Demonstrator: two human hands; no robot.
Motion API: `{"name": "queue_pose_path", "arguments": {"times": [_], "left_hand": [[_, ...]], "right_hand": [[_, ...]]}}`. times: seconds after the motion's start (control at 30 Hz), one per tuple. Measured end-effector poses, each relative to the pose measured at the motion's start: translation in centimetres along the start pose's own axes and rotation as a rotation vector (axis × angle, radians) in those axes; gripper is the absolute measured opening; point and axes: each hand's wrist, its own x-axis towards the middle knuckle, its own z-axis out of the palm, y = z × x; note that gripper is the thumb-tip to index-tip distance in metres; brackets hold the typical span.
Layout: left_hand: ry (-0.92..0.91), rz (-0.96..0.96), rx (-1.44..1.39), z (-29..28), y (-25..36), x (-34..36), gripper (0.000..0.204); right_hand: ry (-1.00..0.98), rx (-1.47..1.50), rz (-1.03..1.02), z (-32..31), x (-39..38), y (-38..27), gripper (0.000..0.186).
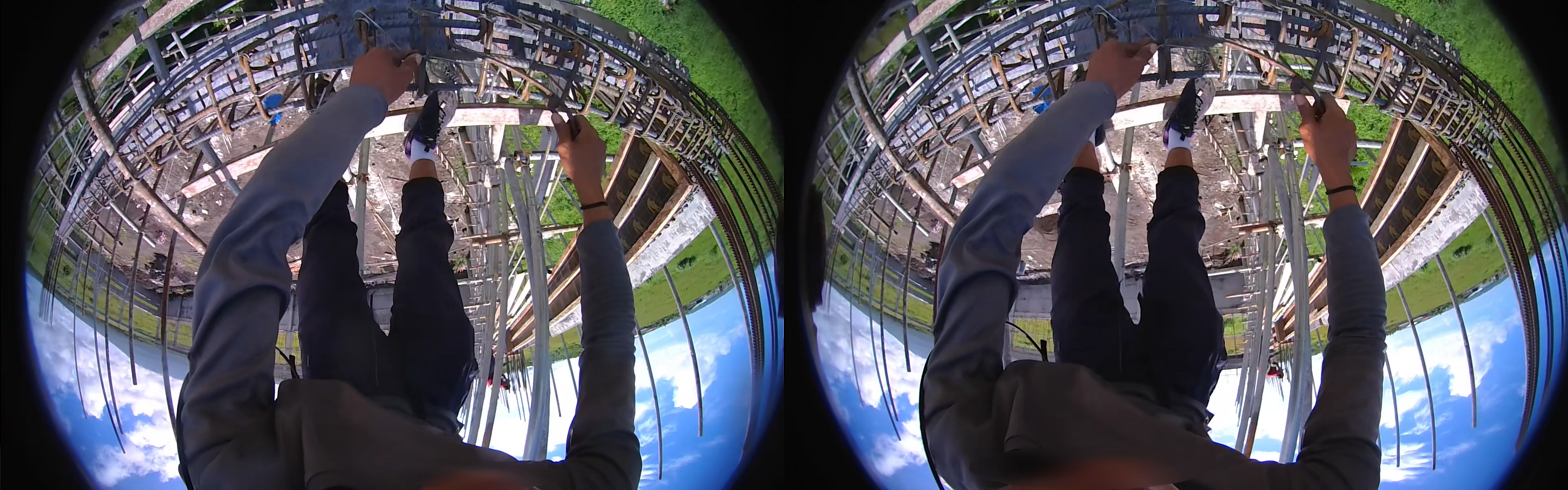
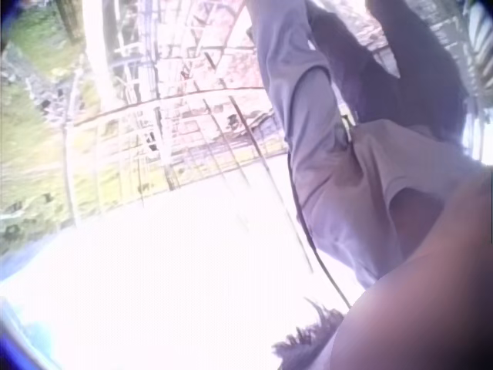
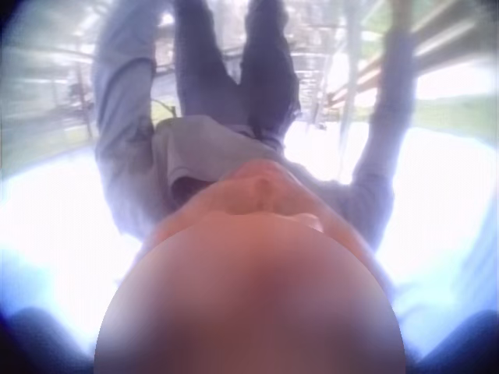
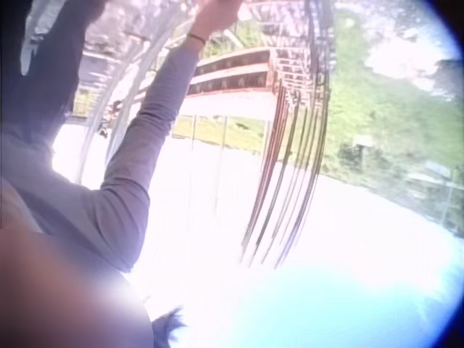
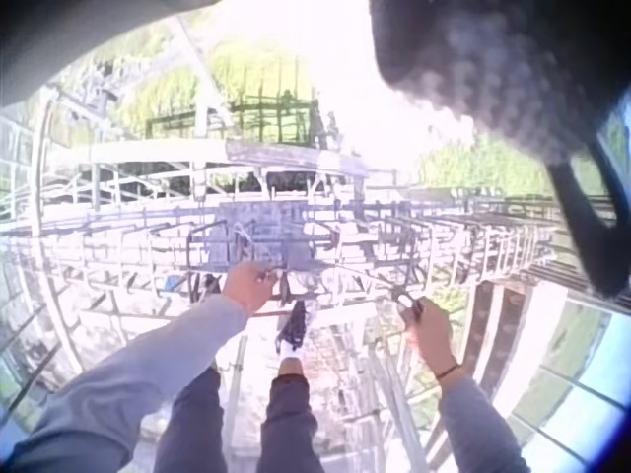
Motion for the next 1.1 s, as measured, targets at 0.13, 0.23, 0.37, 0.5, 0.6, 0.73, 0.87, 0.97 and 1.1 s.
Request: {"name": "queue_pose_path", "arguments": {"times": [0.13,0.23,0.37,0.5,0.6,0.73,0.87,0.97,1.1], "left_hand": [[0.211,-0.051,-0.128,1.7,1.8,-1.2,0.079],[0.133,-0.08,-0.145,1.4,3.1,0.6,0.102],[-0.017,-0.063,-0.004,1.4,3.5,2.7,0.105],[-0.054,-0.024,-0.137,0.7,2.2,1.9,0.098],[-0.025,-0.047,-0.039,0.4,2.7,1.8,0.093],[0.231,-0.197,0.045,2.8,5.4,1.4,0.083],[0.144,-0.297,0.132,1.7,7.0,1.2,0.086],[0.187,-0.343,0.181,1.8,8.1,1.2,0.088],[0.212,-0.468,0.134,2.4,8.6,2.6,0.091]], "right_hand": [[0.039,0.247,-0.04,-1.5,-1.0,-0.5,0.052],[0.01,0.74,0.06,-1.6,-3.2,0.2,0.037],[0.234,1.17,0.122,-1.0,-7.6,2.7,0.031],[0.393,1.433,0.192,0.4,-10.5,5.2,0.028],[0.488,1.534,0.226,1.6,-11.3,6.3,0.027],[0.666,1.4,0.118,2.2,-12.4,6.8,0.026],[0.651,1.373,0.097,1.2,-14.2,7.8,0.024],[0.693,1.379,0.129,0.6,-16.3,7.2,0.023],[0.654,1.398,0.198,1.0,-21.1,6.7,0.019]]}}
